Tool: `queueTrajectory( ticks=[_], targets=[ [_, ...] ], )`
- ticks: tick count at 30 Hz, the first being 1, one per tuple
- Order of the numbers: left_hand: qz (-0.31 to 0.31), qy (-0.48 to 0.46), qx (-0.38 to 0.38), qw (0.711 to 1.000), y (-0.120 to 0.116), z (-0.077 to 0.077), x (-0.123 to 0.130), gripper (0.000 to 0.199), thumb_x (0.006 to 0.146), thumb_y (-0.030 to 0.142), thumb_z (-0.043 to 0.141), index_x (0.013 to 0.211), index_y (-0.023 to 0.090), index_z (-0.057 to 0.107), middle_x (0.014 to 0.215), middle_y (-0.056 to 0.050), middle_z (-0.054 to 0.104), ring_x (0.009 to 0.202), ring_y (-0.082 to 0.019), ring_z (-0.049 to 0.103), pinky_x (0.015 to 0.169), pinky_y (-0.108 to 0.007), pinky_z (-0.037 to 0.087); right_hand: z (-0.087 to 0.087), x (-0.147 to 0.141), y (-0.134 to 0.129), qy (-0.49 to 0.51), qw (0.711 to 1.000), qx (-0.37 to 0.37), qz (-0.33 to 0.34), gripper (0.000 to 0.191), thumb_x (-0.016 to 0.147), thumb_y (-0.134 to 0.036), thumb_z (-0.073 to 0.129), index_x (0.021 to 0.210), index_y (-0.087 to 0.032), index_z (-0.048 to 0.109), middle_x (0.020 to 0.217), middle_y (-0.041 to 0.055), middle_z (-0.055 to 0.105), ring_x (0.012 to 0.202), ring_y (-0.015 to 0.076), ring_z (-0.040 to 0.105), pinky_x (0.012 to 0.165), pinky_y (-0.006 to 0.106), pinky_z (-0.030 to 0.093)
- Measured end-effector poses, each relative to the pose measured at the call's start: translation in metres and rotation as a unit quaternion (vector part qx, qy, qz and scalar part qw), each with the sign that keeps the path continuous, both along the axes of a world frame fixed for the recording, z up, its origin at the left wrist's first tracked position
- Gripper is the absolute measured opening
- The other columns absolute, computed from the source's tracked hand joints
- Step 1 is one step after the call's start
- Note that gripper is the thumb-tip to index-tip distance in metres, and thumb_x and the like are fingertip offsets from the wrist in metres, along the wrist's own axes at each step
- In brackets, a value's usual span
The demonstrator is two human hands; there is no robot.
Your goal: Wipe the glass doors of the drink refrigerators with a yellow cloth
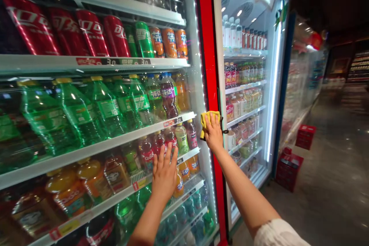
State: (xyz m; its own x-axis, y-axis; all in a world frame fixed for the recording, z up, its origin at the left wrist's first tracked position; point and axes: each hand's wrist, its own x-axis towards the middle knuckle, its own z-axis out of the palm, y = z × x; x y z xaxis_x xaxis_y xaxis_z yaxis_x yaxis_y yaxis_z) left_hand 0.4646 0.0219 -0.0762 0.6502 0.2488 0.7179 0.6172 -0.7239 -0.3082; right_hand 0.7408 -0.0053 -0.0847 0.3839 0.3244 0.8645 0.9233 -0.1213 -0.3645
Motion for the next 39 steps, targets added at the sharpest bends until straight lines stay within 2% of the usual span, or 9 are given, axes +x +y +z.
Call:
queueTrajectory(
  ticks=[5, 12, 14, 21, 23, 29, 31, 36, 39],
  targets=[
    [-0.024, 0.015, -0.006, 1.000, -0.001, -0.006, 0.006, 0.063, 0.093, 0.012, 0.051, 0.155, 0.023, 0.041, 0.166, -0.008, 0.030, 0.158, -0.026, 0.014, 0.129, -0.053, 0.015, -0.037, -0.001, 0.007, 0.052, 0.998, 0.038, 0.014, 0.068, 0.096, -0.015, 0.041, 0.161, -0.024, 0.025, 0.171, 0.0090, 0.019, 0.159, 0.0282, 0.004, 0.123, 0.057, 0.028],
    [-0.017, 0.018, -0.016, 1.000, -0.005, -0.003, 0.011, 0.058, 0.095, 0.015, 0.051, 0.153, 0.022, 0.045, 0.166, -0.008, 0.030, 0.157, -0.028, 0.016, 0.127, -0.055, 0.021, 0.032, 0.024, 0.026, 0.097, 0.991, 0.091, 0.020, 0.066, 0.099, -0.028, 0.037, 0.162, -0.028, 0.020, 0.172, 0.0057, 0.014, 0.158, 0.0291, 0.001, 0.123, 0.062, 0.022],
    [-0.014, 0.018, -0.014, 1.000, -0.007, -0.006, 0.012, 0.056, 0.096, 0.016, 0.049, 0.152, 0.020, 0.046, 0.166, -0.009, 0.030, 0.157, -0.029, 0.017, 0.126, -0.055, 0.023, 0.013, 0.019, 0.027, 0.104, 0.990, 0.092, 0.019, 0.065, 0.100, -0.031, 0.036, 0.163, -0.028, 0.018, 0.172, 0.0054, 0.013, 0.158, 0.0282, 0.002, 0.124, 0.060, 0.021],
    [-0.020, 0.029, -0.028, 0.999, -0.008, -0.028, 0.004, 0.057, 0.093, 0.017, 0.054, 0.149, 0.021, 0.050, 0.165, -0.008, 0.032, 0.155, -0.030, 0.025, 0.125, -0.053, 0.028, -0.122, -0.020, 0.016, 0.163, 0.985, 0.061, 0.011, 0.064, 0.104, -0.037, 0.031, 0.164, -0.027, 0.011, 0.170, 0.0106, 0.016, 0.158, 0.0295, 0.006, 0.121, 0.062, 0.027],
    [-0.018, 0.036, -0.021, 0.999, -0.008, -0.032, 0.000, 0.057, 0.094, 0.016, 0.052, 0.150, 0.020, 0.049, 0.165, -0.008, 0.032, 0.155, -0.029, 0.025, 0.125, -0.052, 0.029, -0.120, -0.015, 0.018, 0.171, 0.983, 0.060, 0.011, 0.064, 0.104, -0.038, 0.029, 0.164, -0.028, 0.010, 0.170, 0.0116, 0.016, 0.158, 0.0303, 0.006, 0.120, 0.063, 0.026],
    [-0.009, 0.033, -0.014, 0.999, -0.009, -0.034, -0.005, 0.055, 0.096, 0.014, 0.046, 0.151, 0.020, 0.048, 0.166, -0.008, 0.031, 0.156, -0.029, 0.023, 0.124, -0.051, 0.032, -0.052, -0.012, 0.028, 0.157, 0.985, 0.077, -0.003, 0.066, 0.104, -0.045, 0.032, 0.164, -0.028, 0.010, 0.171, 0.0104, 0.012, 0.158, 0.0325, -0.001, 0.120, 0.063, 0.024],
    [-0.007, 0.031, -0.014, 0.999, -0.010, -0.035, -0.006, 0.055, 0.096, 0.015, 0.046, 0.151, 0.020, 0.047, 0.166, -0.008, 0.030, 0.156, -0.029, 0.021, 0.124, -0.051, 0.031, -0.060, -0.029, 0.026, 0.110, 0.992, 0.058, 0.009, 0.070, 0.102, -0.045, 0.041, 0.164, -0.028, 0.012, 0.172, 0.0094, 0.009, 0.158, 0.0336, -0.004, 0.121, 0.064, 0.023],
    [-0.004, 0.031, -0.013, 0.999, -0.009, -0.040, -0.017, 0.056, 0.097, 0.018, 0.048, 0.153, 0.022, 0.045, 0.166, -0.006, 0.030, 0.157, -0.027, 0.017, 0.127, -0.051, 0.025, -0.131, -0.054, 0.010, 0.037, 0.998, 0.001, 0.043, 0.068, 0.100, -0.026, 0.044, 0.162, -0.034, 0.017, 0.172, 0.0052, 0.016, 0.159, 0.0299, 0.004, 0.122, 0.064, 0.024],
    [-0.003, 0.029, -0.014, 0.999, -0.006, -0.042, -0.029, 0.059, 0.097, 0.018, 0.048, 0.155, 0.024, 0.041, 0.166, -0.004, 0.032, 0.157, -0.026, 0.019, 0.128, -0.050, 0.022, -0.131, -0.039, 0.012, 0.088, 0.995, 0.031, 0.029, 0.066, 0.102, -0.026, 0.038, 0.163, -0.033, 0.014, 0.172, 0.0065, 0.013, 0.159, 0.0307, -0.002, 0.121, 0.069, 0.021]
  ],
)
